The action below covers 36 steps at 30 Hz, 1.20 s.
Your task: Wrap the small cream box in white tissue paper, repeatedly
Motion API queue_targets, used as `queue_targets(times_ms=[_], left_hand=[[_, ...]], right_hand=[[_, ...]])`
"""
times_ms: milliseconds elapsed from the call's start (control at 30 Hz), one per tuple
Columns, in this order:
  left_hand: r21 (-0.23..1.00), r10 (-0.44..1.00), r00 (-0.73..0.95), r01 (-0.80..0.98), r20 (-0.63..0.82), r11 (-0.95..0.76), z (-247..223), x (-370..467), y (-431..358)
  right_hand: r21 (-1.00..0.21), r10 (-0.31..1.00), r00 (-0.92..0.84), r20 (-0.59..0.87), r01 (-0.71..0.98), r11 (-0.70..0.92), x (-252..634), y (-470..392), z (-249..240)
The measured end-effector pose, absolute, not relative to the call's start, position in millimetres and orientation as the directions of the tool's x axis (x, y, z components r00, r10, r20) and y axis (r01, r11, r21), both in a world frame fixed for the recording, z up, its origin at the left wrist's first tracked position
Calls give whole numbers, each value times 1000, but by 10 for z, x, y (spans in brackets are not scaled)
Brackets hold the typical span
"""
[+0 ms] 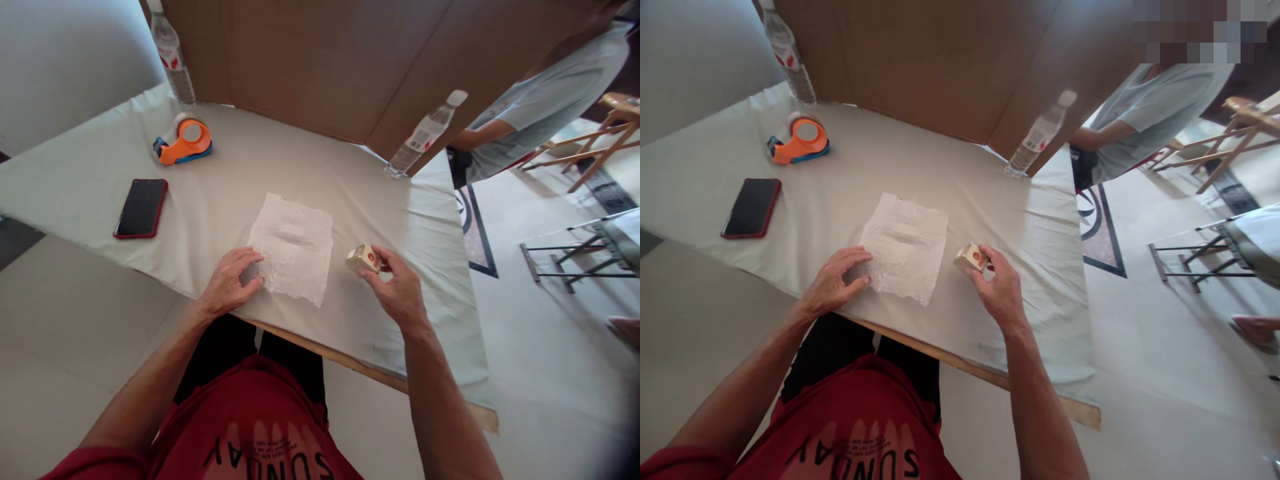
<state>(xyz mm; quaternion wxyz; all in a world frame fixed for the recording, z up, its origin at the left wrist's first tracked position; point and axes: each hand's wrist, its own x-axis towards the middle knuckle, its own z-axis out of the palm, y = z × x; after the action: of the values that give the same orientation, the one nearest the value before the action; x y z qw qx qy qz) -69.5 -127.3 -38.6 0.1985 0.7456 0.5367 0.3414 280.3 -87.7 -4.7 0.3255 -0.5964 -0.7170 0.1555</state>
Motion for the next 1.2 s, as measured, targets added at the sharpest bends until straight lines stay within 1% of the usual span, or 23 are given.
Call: queue_targets(times_ms=[67, 167, 233, 333, 367, 433, 567, 667, 867, 933, 967, 1033, 1100, 1167, 1200], left_hand=[[656, 932, 198, 667, 303, -355, -403, -706, -1283], [639, 923, 206, 672, 324, -374, -428, -710, -1283], [628, 914, 215, 671, 343, -394, -442, -708, -1276], [613, 908, 227, 677, 353, -408, -455, -699, -1262], [609, 907, 233, 679, 351, -410, -457, -695, -1258], [597, 903, 257, 683, 344, -421, -451, -688, -1257], [535, 889, 351, 710, 294, -458, -405, -677, -1300], [472, 887, 394, 751, 241, -462, -366, -666, -1352], [354, 858, 423, 785, 292, -508, -342, -549, -1346], [343, 855, 414, 790, 313, -508, -334, -484, -1304], [354, 857, 400, 789, 324, -502, -324, -453, -1276], [417, 872, 350, 775, 342, -475, -292, -404, -1204], [513, 897, 281, 744, 341, -428, -243, -379, -1109], [603, 923, 219, 705, 315, -373, -186, -373, -1000], [640, 934, 199, 685, 295, -348, -159, -373, -945]], right_hand=[[-626, 932, -163, 325, 701, 341, 2518, -820, 81], [-609, 879, -343, 332, 633, 477, 2079, -667, 133], [-573, 850, -442, 285, 633, 521, 1844, -550, 66], [-527, 843, -517, 148, 680, 509, 1642, -431, -101], [-522, 846, -521, 113, 694, 497, 1616, -413, -156], [-538, 858, -504, 94, 699, 470, 1608, -403, -247], [-603, 889, -440, 130, 676, 423, 1649, -422, -340], [-603, 888, -437, 140, 674, 427, 1661, -423, -355], [-609, 886, -439, 151, 665, 433, 1630, -427, -346], [-614, 884, -448, 137, 662, 431, 1618, -425, -344], [-619, 882, -452, 133, 657, 430, 1622, -417, -340], [-649, 870, -480, 113, 627, 431, 1665, -388, -310], [-736, 850, -522, 68, 549, 396, 1766, -353, -235], [-842, 833, -553, 12, 444, 307, 1908, -337, -110], [-876, 827, -562, -10, 404, 264, 1979, -344, -35]])
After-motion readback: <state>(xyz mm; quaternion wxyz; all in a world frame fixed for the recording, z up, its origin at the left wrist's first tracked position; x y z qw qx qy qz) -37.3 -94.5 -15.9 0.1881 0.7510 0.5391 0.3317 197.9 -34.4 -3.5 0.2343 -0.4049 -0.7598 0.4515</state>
